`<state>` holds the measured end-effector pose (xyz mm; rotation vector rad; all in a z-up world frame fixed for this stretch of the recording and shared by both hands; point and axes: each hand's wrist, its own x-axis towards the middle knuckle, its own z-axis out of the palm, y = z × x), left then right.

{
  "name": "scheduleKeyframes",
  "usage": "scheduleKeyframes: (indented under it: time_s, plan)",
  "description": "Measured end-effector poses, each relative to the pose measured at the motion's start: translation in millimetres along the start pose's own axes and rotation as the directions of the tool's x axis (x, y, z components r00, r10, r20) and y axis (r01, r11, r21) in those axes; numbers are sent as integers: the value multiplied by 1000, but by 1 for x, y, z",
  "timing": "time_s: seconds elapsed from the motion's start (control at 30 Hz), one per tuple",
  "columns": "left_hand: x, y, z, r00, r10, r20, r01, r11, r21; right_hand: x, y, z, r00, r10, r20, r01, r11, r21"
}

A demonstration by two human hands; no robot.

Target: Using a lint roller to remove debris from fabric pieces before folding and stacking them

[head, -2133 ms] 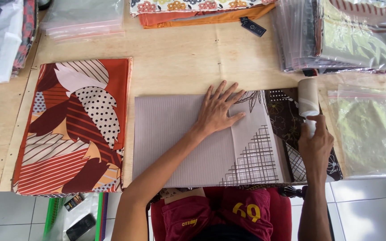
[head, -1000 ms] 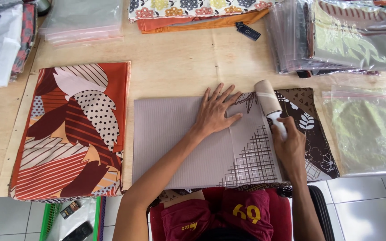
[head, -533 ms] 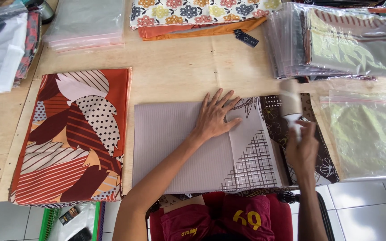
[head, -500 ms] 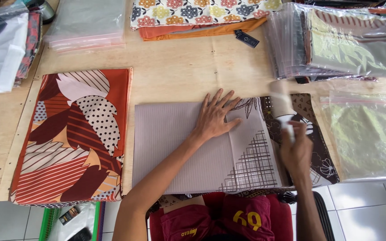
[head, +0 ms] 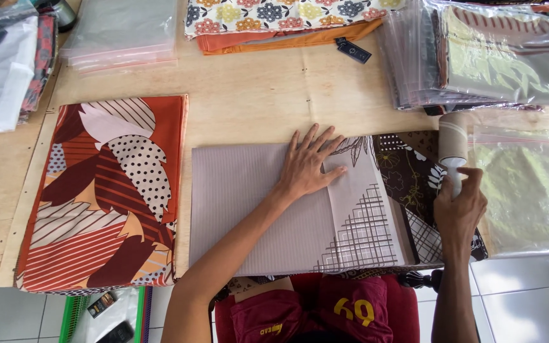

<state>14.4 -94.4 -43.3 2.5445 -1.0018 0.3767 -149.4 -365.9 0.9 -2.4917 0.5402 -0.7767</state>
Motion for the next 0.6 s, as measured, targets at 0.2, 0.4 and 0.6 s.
scheduleKeyframes:
  time_s: [0.2,0.4,0.6]
  plan:
    - [-1,5,-16,999,-15,39,18,996,-91,-45,-46,39,977,-166,137,147,979,143]
    - [0,4,-13,998,-13,61,20,994,-109,-19,-37,23,983,-140,119,134,989,58]
    - [-1,2,-7,1000,-3,8,4,994,-108,6,37,11,997,-73,-8,72,997,-26]
